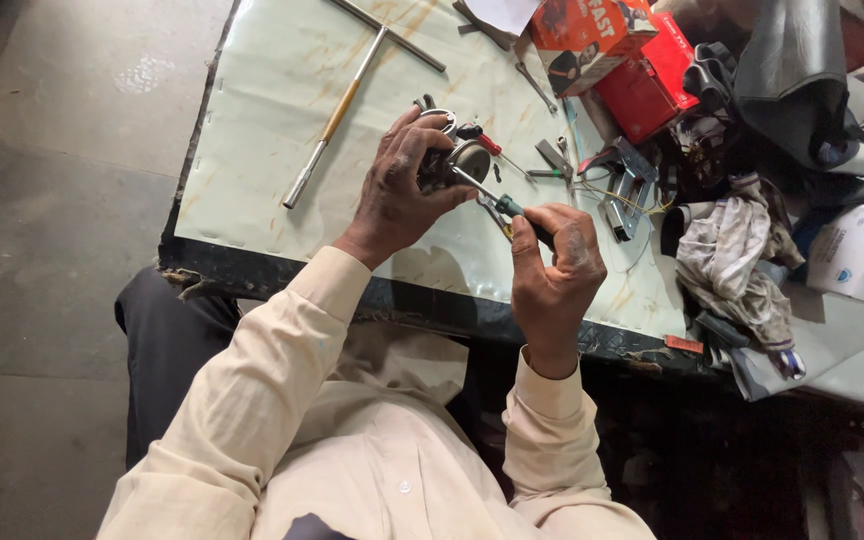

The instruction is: The person is disassembling and reassembling a motorcycle carburetor using a screwdriver.

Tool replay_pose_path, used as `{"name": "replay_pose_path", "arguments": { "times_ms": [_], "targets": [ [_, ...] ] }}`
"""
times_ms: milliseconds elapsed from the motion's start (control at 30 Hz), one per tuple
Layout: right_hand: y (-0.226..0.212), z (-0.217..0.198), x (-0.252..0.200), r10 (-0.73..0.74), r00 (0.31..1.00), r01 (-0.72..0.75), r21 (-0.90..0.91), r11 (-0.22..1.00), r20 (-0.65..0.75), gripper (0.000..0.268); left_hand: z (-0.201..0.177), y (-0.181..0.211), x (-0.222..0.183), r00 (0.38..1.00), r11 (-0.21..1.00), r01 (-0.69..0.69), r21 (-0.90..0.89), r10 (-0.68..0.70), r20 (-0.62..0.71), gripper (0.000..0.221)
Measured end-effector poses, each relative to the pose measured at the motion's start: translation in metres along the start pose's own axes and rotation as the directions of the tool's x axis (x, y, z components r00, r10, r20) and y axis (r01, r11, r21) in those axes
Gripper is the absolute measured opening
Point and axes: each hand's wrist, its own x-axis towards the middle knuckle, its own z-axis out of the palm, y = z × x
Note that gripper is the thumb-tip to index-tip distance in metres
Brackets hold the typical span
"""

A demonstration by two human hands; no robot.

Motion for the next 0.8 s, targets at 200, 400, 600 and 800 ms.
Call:
{"name": "replay_pose_path", "arguments": {
  "times_ms": [200,400,600,800],
  "targets": [
    [-0.004,0.002,0.0,0.047,0.999,-0.048,-0.009,0.999,-0.018,0.01,-0.001,0.001,0.0,1.0,1.0,0.015,-0.012,-0.015,0.006,0.062],
    [-0.019,-0.003,0.005,-0.129,0.99,0.135,-0.119,0.984,0.06,0.021,-0.001,0.0,0.0,1.0,1.0,0.016,-0.005,-0.016,0.006,0.062],
    [-0.02,0.001,0.005,-0.032,0.996,0.046,-0.165,0.985,0.087,0.033,-0.001,0.001,-0.001,1.0,1.0,0.023,-0.001,-0.023,0.008,0.062],
    [-0.025,0.0,0.008,-0.139,0.985,0.154,-0.148,0.977,0.105,0.04,-0.003,0.002,0.0,1.0,1.0,0.024,-0.003,-0.024,0.015,0.062]
  ]
}}
